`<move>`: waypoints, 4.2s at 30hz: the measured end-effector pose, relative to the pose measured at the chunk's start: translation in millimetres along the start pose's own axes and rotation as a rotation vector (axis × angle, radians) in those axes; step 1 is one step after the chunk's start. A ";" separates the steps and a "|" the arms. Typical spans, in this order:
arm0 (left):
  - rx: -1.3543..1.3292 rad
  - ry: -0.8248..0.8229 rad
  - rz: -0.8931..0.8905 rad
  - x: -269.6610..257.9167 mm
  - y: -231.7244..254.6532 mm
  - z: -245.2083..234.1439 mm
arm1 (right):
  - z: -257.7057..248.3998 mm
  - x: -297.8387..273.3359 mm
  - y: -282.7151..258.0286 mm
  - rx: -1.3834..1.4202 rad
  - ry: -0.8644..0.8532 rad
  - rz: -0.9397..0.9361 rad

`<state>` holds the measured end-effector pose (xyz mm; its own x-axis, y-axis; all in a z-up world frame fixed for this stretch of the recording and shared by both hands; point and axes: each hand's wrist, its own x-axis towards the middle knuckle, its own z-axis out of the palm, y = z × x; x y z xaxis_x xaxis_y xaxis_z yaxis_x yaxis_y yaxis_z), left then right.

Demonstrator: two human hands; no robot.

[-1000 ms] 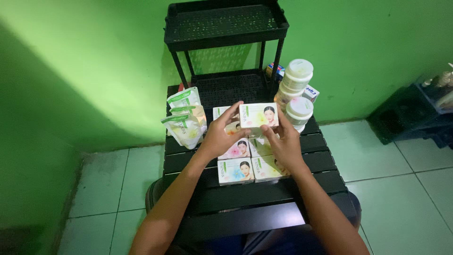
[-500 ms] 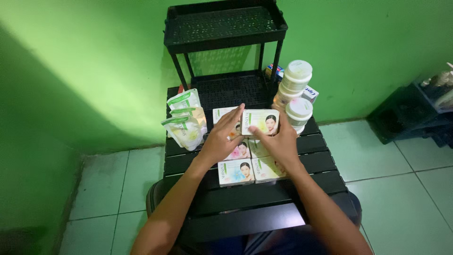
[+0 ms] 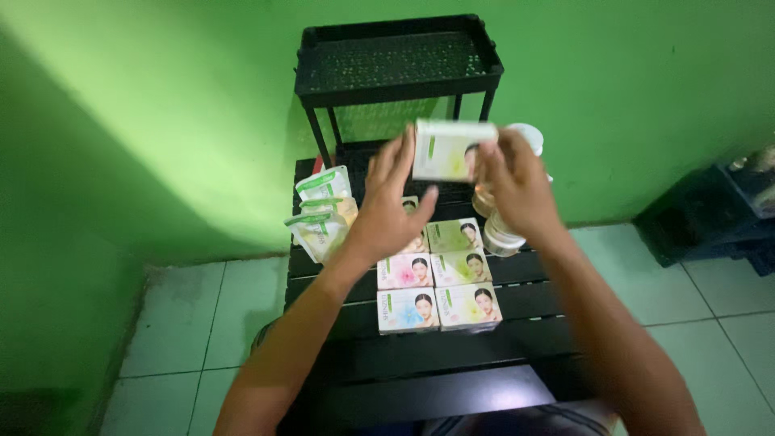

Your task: The person organizes personal care items on a low black table, stacking white tubs and arranging sachets and small boxes into neat piles. They move items from scattered positions into organized stacks and place some boxes on the upper shelf of a two-tier stand.

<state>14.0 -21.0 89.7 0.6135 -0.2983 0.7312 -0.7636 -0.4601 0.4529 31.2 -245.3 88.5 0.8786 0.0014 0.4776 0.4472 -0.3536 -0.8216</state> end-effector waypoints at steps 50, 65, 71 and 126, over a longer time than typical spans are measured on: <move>0.198 -0.060 -0.282 213.7 -132.4 46.3 | -23.9 191.4 59.5 0.076 -0.030 0.166; 0.296 0.078 0.021 163.6 -43.6 3.8 | -31.0 133.1 13.9 -0.091 0.118 -0.080; 0.317 0.174 0.192 66.5 -6.7 -4.5 | -29.0 37.0 -8.9 -0.404 0.184 -0.410; -0.136 -0.201 -0.069 7.7 -15.9 21.9 | 24.9 -94.8 -10.5 -0.599 0.180 -0.239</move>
<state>35.2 -34.3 76.9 0.6825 -0.4363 0.5863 -0.7302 -0.3729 0.5725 -52.6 -218.4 44.1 0.7021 0.0067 0.7121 0.4104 -0.8211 -0.3968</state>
